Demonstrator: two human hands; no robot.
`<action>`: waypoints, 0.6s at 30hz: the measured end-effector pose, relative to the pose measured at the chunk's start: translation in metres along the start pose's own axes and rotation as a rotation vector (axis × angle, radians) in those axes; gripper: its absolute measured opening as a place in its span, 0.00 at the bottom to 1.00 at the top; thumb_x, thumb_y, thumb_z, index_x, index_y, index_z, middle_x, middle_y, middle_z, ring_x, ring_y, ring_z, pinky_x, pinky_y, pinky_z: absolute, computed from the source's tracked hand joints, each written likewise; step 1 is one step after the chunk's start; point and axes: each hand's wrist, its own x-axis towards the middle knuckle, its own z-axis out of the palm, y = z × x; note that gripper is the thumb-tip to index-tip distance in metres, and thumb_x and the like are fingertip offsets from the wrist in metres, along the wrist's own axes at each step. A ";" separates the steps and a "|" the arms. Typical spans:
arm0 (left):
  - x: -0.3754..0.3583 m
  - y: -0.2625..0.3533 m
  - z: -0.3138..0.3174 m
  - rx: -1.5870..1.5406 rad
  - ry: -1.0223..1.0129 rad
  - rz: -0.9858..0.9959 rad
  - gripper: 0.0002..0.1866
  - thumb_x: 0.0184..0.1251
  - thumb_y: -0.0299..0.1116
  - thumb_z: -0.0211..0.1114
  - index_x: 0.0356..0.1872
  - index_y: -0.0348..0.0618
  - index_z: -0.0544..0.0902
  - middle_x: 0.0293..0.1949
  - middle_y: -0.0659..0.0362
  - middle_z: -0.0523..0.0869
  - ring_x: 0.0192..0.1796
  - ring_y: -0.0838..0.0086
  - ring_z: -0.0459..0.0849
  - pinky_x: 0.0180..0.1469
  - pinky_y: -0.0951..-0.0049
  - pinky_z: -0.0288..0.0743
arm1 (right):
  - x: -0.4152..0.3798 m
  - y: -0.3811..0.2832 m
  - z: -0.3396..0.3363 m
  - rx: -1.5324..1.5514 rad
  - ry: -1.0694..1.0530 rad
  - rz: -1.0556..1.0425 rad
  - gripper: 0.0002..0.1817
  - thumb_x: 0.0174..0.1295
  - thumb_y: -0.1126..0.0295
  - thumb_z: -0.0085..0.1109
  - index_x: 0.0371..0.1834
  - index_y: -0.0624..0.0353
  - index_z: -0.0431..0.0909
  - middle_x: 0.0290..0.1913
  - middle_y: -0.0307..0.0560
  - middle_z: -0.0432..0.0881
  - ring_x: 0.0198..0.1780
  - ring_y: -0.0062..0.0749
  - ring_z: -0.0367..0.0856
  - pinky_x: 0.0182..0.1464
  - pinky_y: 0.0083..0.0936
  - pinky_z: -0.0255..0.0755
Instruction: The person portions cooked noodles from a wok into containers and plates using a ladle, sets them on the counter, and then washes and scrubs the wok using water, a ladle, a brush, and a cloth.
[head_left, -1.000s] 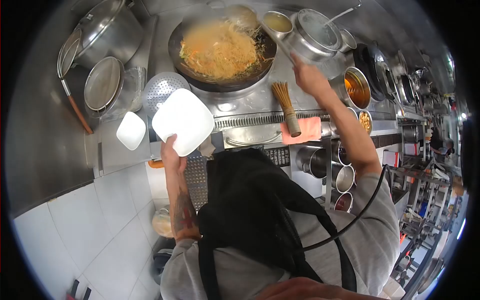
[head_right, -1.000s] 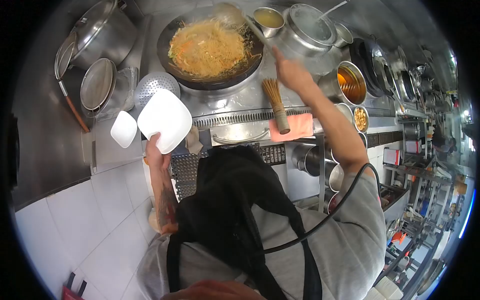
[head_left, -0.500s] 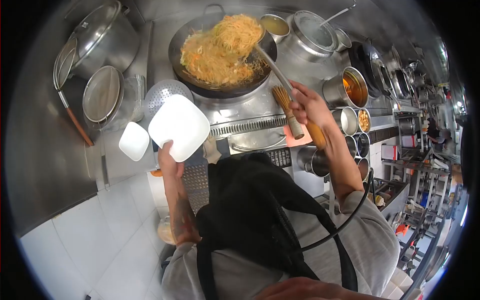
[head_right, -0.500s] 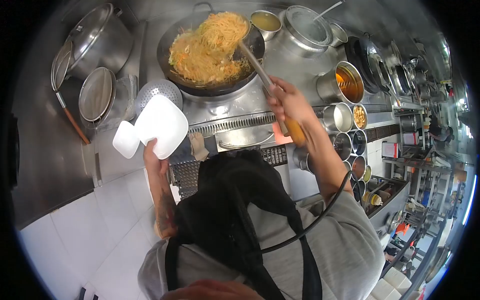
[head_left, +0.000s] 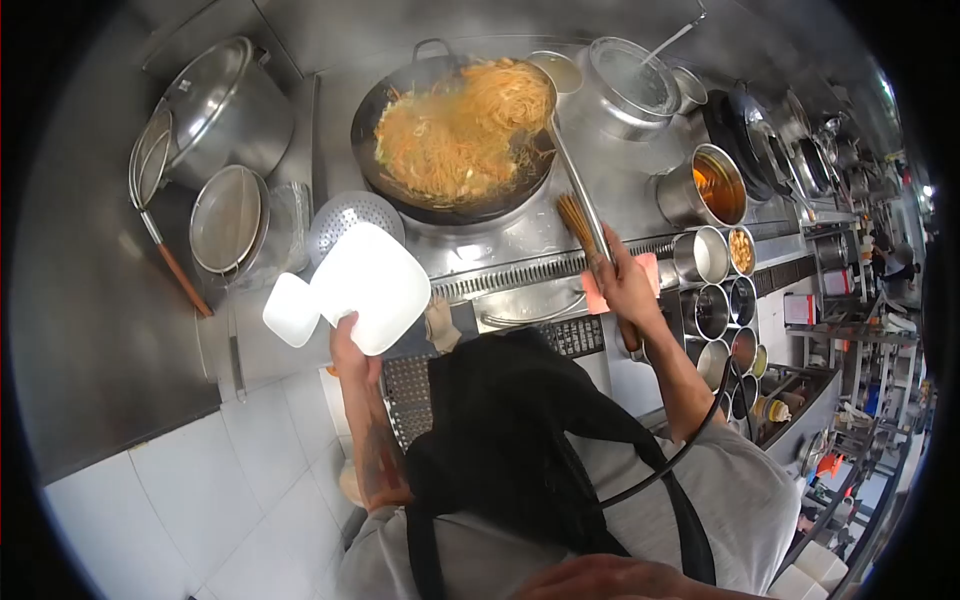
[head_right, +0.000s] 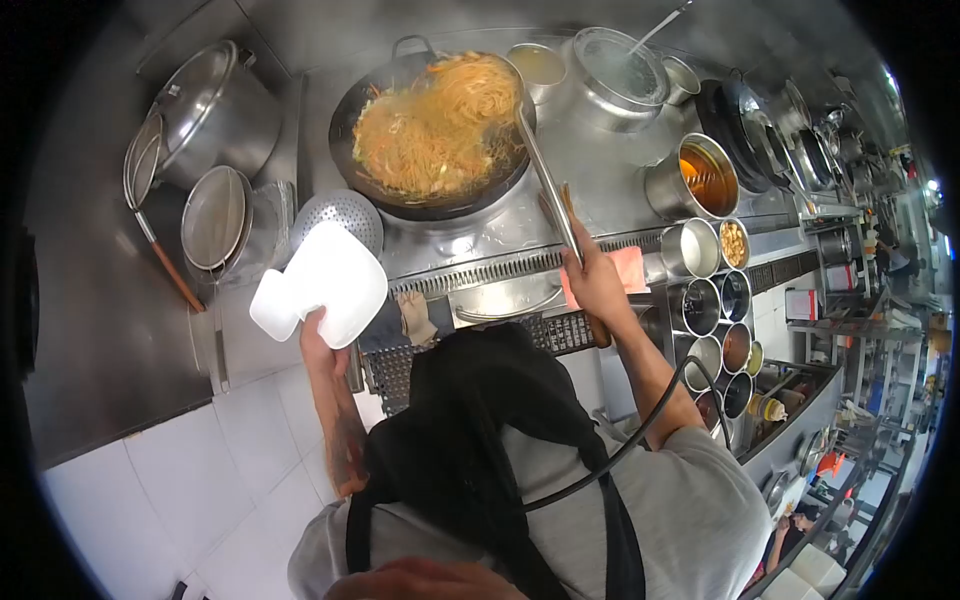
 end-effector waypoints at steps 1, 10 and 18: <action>-0.003 0.001 -0.001 0.019 -0.011 -0.030 0.24 0.64 0.32 0.53 0.59 0.29 0.68 0.49 0.50 0.80 0.49 0.63 0.82 0.51 0.65 0.78 | 0.003 -0.009 -0.003 0.002 0.010 -0.001 0.29 0.68 0.70 0.49 0.72 0.54 0.55 0.22 0.38 0.69 0.17 0.19 0.65 0.16 0.20 0.61; -0.004 -0.009 -0.011 -0.059 -0.003 -0.083 0.26 0.63 0.32 0.53 0.62 0.30 0.66 0.55 0.47 0.77 0.56 0.60 0.79 0.57 0.62 0.75 | 0.018 -0.100 -0.046 0.847 -0.238 0.549 0.26 0.69 0.69 0.49 0.71 0.56 0.59 0.25 0.37 0.68 0.15 0.15 0.59 0.15 0.13 0.54; -0.019 -0.010 -0.019 -0.033 -0.018 -0.053 0.25 0.63 0.35 0.53 0.59 0.32 0.68 0.54 0.47 0.79 0.54 0.59 0.81 0.55 0.60 0.79 | 0.040 -0.046 -0.029 0.976 -0.305 0.597 0.22 0.68 0.69 0.48 0.66 0.57 0.65 0.24 0.35 0.69 0.17 0.17 0.62 0.17 0.18 0.58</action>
